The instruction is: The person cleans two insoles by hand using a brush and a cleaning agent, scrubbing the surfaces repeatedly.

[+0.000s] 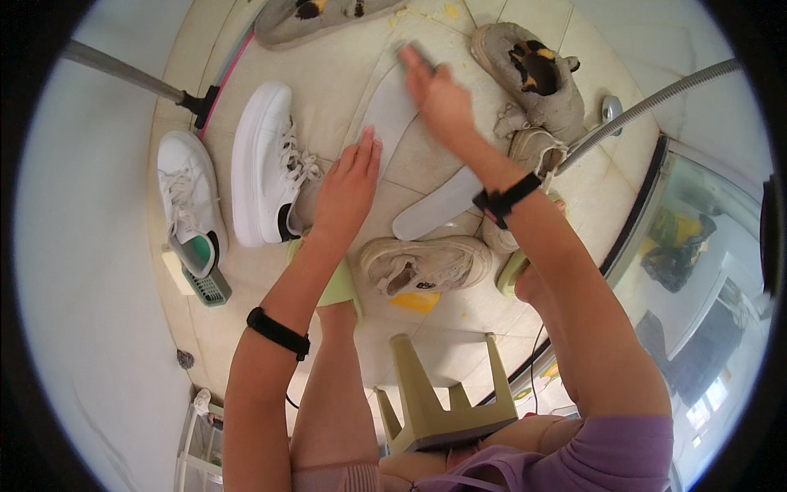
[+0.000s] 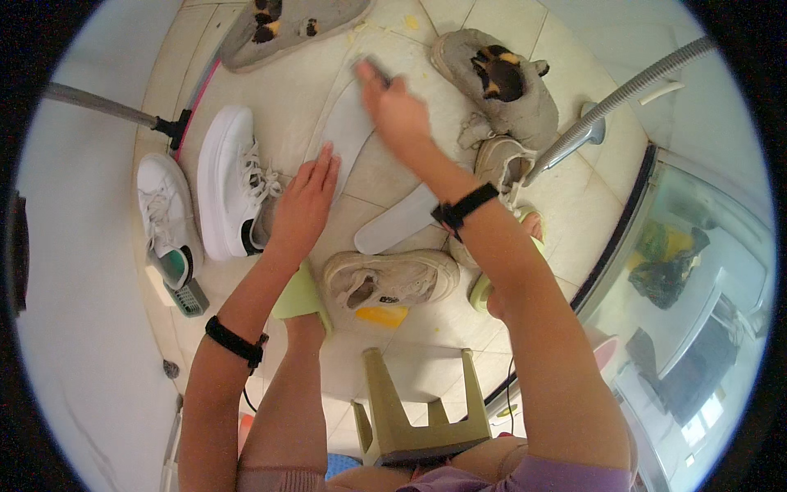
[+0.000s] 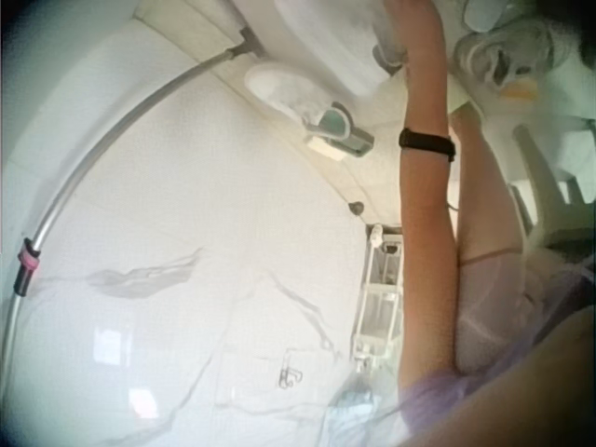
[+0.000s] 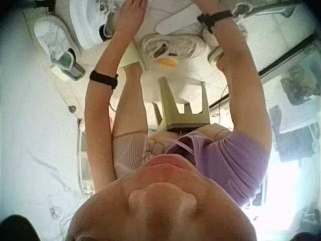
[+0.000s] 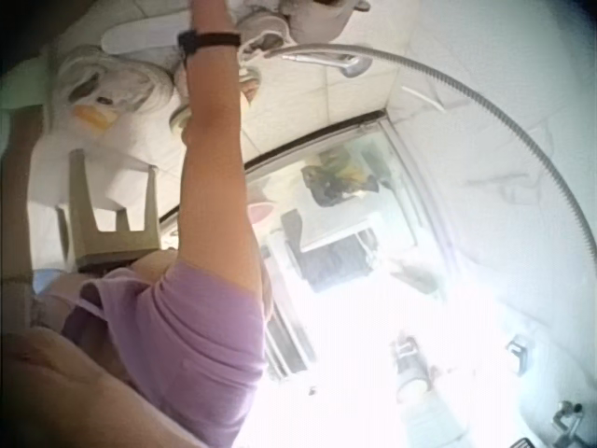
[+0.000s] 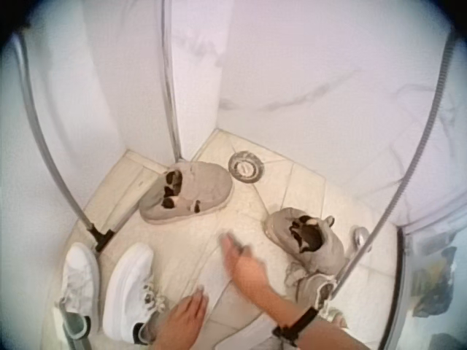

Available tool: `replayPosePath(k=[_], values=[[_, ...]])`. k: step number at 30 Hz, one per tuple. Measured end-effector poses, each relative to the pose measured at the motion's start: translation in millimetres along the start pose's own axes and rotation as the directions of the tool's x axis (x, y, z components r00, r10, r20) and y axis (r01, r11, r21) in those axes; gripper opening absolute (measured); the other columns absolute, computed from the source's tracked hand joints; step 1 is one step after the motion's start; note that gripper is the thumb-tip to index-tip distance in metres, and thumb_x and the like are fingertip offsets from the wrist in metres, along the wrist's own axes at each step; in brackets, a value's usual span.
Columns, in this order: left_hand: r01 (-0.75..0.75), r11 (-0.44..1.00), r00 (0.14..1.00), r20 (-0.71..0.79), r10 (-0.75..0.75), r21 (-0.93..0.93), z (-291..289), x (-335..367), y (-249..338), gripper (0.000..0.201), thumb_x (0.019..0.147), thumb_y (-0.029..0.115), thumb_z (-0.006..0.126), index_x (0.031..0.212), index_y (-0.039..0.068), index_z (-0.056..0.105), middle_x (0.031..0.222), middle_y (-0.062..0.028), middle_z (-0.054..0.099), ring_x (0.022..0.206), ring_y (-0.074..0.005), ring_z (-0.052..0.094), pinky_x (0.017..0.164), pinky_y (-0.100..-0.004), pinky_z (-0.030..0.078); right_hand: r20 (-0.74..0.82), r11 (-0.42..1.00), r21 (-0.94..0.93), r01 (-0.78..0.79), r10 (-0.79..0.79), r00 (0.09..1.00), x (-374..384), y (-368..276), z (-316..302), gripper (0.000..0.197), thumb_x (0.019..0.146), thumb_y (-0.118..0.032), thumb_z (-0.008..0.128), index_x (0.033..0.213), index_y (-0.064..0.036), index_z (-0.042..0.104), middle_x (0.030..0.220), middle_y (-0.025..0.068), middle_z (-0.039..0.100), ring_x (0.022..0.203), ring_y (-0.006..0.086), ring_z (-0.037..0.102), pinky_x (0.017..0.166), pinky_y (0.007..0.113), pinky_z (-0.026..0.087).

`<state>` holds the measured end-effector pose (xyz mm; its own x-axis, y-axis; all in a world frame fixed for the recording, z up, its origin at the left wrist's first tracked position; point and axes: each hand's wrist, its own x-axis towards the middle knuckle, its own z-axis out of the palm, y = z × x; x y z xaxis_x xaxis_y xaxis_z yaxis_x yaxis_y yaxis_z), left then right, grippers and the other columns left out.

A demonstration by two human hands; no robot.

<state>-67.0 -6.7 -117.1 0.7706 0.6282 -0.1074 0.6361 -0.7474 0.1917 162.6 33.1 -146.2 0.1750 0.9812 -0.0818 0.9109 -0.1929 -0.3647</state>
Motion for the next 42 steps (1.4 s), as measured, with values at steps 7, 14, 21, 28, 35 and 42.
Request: replayPosePath(k=[7, 14, 21, 28, 35, 42], values=[[0.004, 1.0, 1.0, 0.02, -0.004, -0.004, 3.5, -17.0, -12.4, 0.055, 0.085, 0.006, 0.056, 0.14, -0.002, 0.049, 0.155, -0.0128, 0.041, 0.12, -0.0249, 0.052, 0.095, -0.0313, 0.053, 0.346, 0.998, 0.031, 0.057, -0.064, 0.936, -24.6, -51.6, 19.2, 0.049, 0.105, -0.043, 0.038, 0.139, -0.0093, 0.047, 0.092, 0.0267, 0.063, 0.091, 0.0443, 0.068, 0.078, 0.05, 0.055], [0.002, 0.999, 1.0, -0.008, -0.001, 0.034, 6.1, -12.9, -10.6, 0.055, 0.085, 0.007, 0.057, 0.139, -0.003, 0.05, 0.154, -0.0129, 0.041, 0.118, -0.0233, 0.052, 0.095, -0.0306, 0.053, 0.201, 0.973, -0.019, 0.231, -0.222, 0.954, -41.2, -39.0, 18.1, 0.05, 0.1, -0.026, 0.05, 0.149, -0.029, 0.041, 0.087, 0.022, 0.061, 0.067, 0.0382, 0.066, 0.058, 0.048, 0.055], [-0.018, 1.0, 0.999, -0.049, 0.018, -0.005, 4.4, -1.0, -2.2, 0.056, 0.084, 0.007, 0.058, 0.139, -0.002, 0.05, 0.154, -0.0126, 0.041, 0.118, -0.0234, 0.053, 0.096, -0.0308, 0.052, 0.016, 0.999, -0.011, -0.038, 0.038, 0.999, -14.4, -13.2, 8.5, 0.051, 0.098, -0.025, 0.053, 0.148, -0.0302, 0.044, 0.088, 0.0206, 0.061, 0.06, 0.0377, 0.064, 0.053, 0.046, 0.055], [-0.018, 0.999, 0.999, -0.03, 0.019, 0.037, 4.7, -0.3, 0.6, 0.056, 0.085, 0.007, 0.057, 0.14, -0.002, 0.05, 0.155, -0.0128, 0.04, 0.118, -0.0241, 0.054, 0.098, -0.0316, 0.051, -0.046, 0.988, 0.02, -0.153, 0.154, 0.987, 14.5, 9.7, -9.6, 0.051, 0.1, -0.028, 0.05, 0.15, -0.0335, 0.041, 0.091, 0.0233, 0.061, 0.065, 0.0419, 0.066, 0.058, 0.05, 0.055], [-0.02, 0.999, 1.0, -0.014, 0.02, 0.043, 3.1, -5.1, -3.7, 0.054, 0.087, 0.007, 0.055, 0.14, -0.002, 0.05, 0.157, -0.0139, 0.037, 0.118, -0.0254, 0.053, 0.098, -0.0323, 0.051, 0.003, 0.99, -0.038, -0.133, 0.133, 0.991, 18.3, 7.6, -2.3, 0.049, 0.102, -0.034, 0.047, 0.151, -0.0329, 0.041, 0.092, 0.0233, 0.063, 0.071, 0.0379, 0.068, 0.063, 0.048, 0.056], [0.0, 0.996, 0.999, 0.033, 0.003, -0.085, -1.0, 0.4, -7.7, 0.057, 0.08, 0.004, 0.064, 0.135, -0.003, 0.052, 0.15, -0.0175, 0.042, 0.116, -0.0288, 0.053, 0.097, -0.036, 0.051, -0.027, 0.984, 0.111, -0.139, 0.143, 0.989, 2.5, 22.6, -8.3, 0.049, 0.099, -0.036, 0.055, 0.147, -0.0291, 0.049, 0.087, 0.0226, 0.064, 0.073, 0.0389, 0.066, 0.068, 0.047, 0.054]])
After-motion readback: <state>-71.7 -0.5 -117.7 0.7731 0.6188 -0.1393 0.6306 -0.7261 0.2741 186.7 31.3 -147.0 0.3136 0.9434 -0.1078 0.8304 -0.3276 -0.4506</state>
